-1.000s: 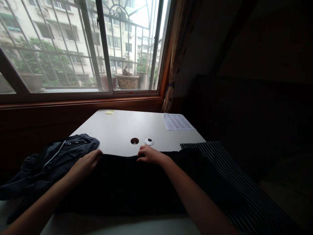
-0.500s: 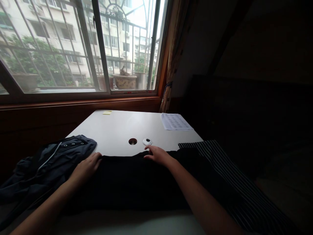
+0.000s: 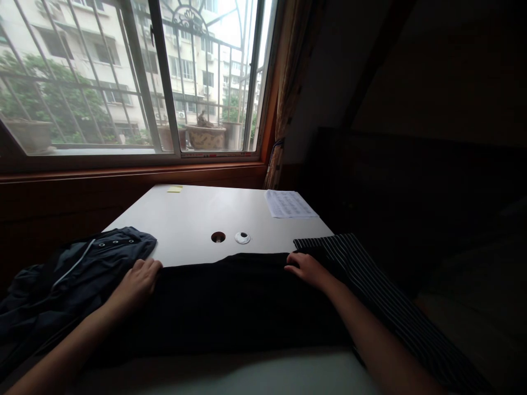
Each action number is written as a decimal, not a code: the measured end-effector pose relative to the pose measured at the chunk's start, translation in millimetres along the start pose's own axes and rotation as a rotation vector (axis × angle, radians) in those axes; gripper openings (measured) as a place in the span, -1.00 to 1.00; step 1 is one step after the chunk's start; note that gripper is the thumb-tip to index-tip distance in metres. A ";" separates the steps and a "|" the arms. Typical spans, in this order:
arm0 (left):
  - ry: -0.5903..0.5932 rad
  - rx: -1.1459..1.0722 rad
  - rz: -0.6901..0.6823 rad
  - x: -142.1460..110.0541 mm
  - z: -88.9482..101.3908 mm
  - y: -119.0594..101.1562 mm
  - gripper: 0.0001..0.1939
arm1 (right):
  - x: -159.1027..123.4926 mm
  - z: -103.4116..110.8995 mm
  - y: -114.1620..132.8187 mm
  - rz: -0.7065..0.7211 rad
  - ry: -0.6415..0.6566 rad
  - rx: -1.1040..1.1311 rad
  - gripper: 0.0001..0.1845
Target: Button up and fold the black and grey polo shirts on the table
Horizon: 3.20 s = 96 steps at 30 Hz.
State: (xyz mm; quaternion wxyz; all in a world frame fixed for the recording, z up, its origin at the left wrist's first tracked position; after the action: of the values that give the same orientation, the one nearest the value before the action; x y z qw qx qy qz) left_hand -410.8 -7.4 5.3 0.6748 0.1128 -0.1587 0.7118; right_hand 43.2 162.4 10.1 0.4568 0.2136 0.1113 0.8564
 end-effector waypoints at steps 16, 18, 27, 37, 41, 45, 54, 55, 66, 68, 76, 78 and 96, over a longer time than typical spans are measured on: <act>0.058 -0.115 -0.033 -17.0 36.7 28.1 -0.59 | -1.6 47.6 -53.3 -0.160 0.042 0.066 -0.87; 0.011 -0.187 -0.081 4.4 44.1 -18.6 -0.64 | -0.8 56.3 -63.6 -0.204 0.033 0.103 -0.85; 0.112 -0.497 -0.220 56.0 -11.3 -141.6 -0.75 | -9.5 60.3 -83.6 -0.353 0.012 0.333 -0.62; -0.015 -0.635 -0.024 59.1 -10.3 -121.9 -0.76 | 12.8 60.7 -91.1 -0.381 -0.193 0.391 -0.47; -0.079 -0.521 -0.032 53.3 -18.5 -118.6 -0.79 | 24.0 44.1 -93.6 -0.379 -0.255 0.279 -0.52; -0.138 -0.441 -0.074 49.5 -21.7 -119.8 -0.77 | 25.8 38.8 -96.2 -0.359 -0.316 0.196 -0.49; -0.150 -0.377 -0.102 47.9 -18.4 -122.2 -0.78 | 6.9 44.1 -92.4 -0.358 -0.385 0.070 -0.43; -0.164 -0.365 -0.112 48.2 -14.9 -123.0 -0.77 | 2.5 44.3 -92.0 -0.367 -0.370 0.060 -0.43; 0.035 -0.382 -0.564 -24.5 41.2 -195.4 -0.48 | -70.5 37.2 -98.3 -0.545 -0.045 0.079 -0.54; 0.069 -0.385 -0.629 -54.2 40.7 -200.9 -0.38 | -78.1 36.2 -93.6 -0.504 -0.036 0.121 -0.64; -0.024 -0.274 -0.731 -102.5 25.9 -191.2 -0.29 | -89.8 53.5 -92.2 -0.479 -0.151 -0.098 -0.74; -0.017 -0.262 -0.745 -102.3 26.2 -191.4 -0.28 | -88.5 53.4 -88.8 -0.443 -0.127 -0.164 -0.74; 0.056 -0.127 -0.405 24.9 -28.4 -182.7 -0.43 | 2.9 39.7 -83.3 -0.312 -0.344 -0.131 -0.48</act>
State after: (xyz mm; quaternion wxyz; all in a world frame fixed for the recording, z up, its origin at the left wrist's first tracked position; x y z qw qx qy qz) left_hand -228.8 33.4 1.8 0.8140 0.0798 -0.1584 0.5532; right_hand 121.6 211.2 13.9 0.6086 0.3066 0.0076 0.7318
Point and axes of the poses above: each hand's wrist, its own x-axis towards the middle knuckle, its own z-axis out of the back of the hand, y = z × x, the point moved 9 cm from there along x, towards the middle knuckle, and after that the axes turned 15 degrees about -y, right-handed, at the moved point
